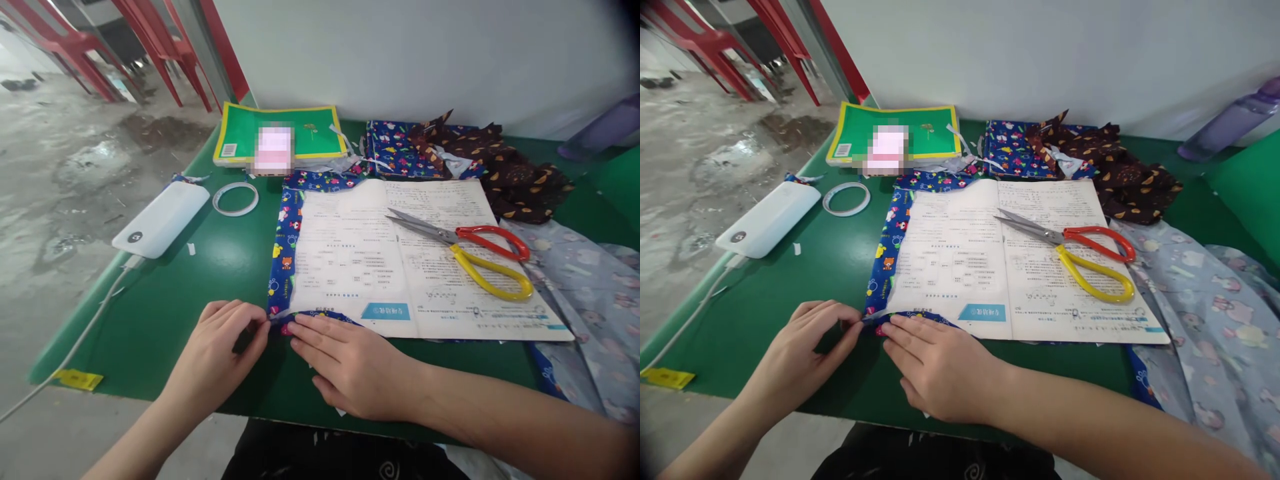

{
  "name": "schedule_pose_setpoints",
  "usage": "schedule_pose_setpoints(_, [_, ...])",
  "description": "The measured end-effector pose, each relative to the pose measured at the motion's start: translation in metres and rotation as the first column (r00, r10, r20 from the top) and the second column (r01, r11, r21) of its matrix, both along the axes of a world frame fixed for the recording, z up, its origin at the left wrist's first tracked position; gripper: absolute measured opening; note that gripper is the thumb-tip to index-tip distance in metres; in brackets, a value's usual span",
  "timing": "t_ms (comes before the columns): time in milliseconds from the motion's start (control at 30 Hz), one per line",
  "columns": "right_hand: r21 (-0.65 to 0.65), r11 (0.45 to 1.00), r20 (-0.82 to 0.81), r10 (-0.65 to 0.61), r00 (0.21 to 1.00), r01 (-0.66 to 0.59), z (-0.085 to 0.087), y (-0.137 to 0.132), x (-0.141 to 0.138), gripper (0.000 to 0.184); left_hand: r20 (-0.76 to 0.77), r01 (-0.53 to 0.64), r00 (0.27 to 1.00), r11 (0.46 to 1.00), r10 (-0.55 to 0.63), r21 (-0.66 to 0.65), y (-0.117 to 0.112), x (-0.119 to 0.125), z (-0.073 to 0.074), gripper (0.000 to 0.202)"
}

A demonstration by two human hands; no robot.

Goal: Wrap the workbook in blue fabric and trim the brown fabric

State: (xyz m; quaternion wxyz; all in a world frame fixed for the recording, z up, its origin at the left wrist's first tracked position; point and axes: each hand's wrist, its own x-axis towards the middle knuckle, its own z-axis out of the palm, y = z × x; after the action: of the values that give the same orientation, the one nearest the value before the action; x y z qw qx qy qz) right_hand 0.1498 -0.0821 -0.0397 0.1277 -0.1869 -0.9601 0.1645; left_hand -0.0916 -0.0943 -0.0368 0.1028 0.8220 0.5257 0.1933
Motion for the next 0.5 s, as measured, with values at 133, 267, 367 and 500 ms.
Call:
schedule_pose_setpoints(133, [-0.010, 1.000, 0.000, 0.004, 1.000, -0.004, 0.001, 0.001, 0.000, 0.046, 0.010, -0.036, 0.999, 0.999, 0.036, -0.005, 0.000, 0.001, 0.000, 0.004])
schedule_pose_setpoints(267, [-0.023, 1.000, -0.002, -0.001, 1.000, 0.001, 0.001, 0.001, 0.000, 0.046, 0.017, -0.066, 0.998, 0.997, 0.067, -0.025, 0.000, 0.002, 0.002, 0.004])
schedule_pose_setpoints(367, [-0.026, 1.000, -0.019, -0.009, 1.000, 0.009, 0.000, 0.000, 0.000, 0.046, 0.007, -0.082, 0.997, 0.996, 0.083, -0.039, -0.002, 0.005, 0.004, 0.005])
schedule_pose_setpoints(500, [-0.031, 0.999, -0.042, -0.020, 0.999, 0.018, -0.001, -0.001, 0.000, 0.046, -0.039, -0.090, 0.995, 0.995, 0.089, -0.033, -0.005, 0.012, 0.003, 0.014])
